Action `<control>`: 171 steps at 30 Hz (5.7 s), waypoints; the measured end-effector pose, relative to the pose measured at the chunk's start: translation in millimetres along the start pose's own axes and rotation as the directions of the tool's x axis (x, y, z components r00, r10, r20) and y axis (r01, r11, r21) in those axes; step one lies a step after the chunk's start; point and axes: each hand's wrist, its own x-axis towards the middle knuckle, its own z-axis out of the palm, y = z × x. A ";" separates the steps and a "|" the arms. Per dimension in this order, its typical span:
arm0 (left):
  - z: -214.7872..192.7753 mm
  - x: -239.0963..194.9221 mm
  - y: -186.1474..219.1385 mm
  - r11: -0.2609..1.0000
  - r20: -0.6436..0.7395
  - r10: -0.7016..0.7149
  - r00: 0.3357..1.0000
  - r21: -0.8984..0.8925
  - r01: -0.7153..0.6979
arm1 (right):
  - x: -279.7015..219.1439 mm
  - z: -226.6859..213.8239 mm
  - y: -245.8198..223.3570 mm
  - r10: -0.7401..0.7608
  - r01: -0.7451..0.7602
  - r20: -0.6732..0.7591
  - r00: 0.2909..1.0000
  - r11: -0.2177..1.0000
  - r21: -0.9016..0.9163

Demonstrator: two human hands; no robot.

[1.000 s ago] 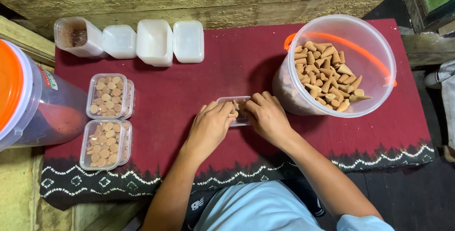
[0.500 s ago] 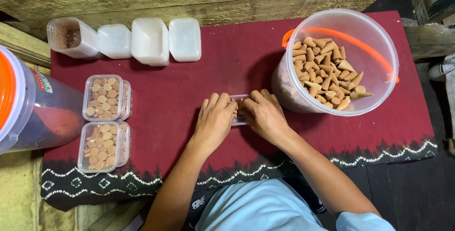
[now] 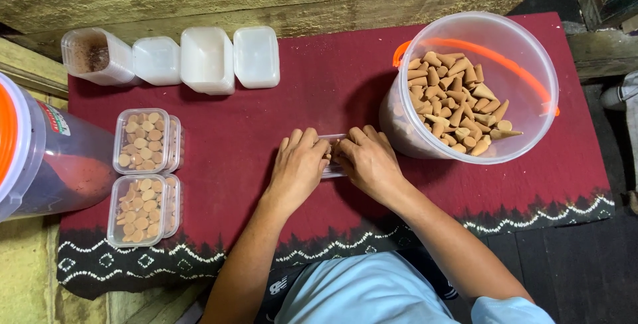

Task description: The person transfers small, light-brown snack pieces from a large clear bucket into smaller rectangular plastic containers. They use both hands to scoop the snacks and arrange them into the containers, which are placed on a red patterned mat.

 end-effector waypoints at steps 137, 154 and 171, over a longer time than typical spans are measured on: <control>-76.7 209.2 192.6 0.881 0.504 0.404 0.764 0.010 -0.473 | 27.6 -227.6 146.3 0.486 -0.485 0.013 0.874 0.868 0.110; -65.9 225.9 113.0 0.766 -0.467 0.227 0.855 -0.457 -0.453 | 13.2 -253.8 102.4 0.187 -0.189 0.075 0.979 0.982 0.009; -68.5 222.0 116.7 0.807 -0.354 0.145 0.924 -0.498 -0.317 | 3.8 -214.2 149.5 0.138 0.155 0.544 0.828 0.875 -0.459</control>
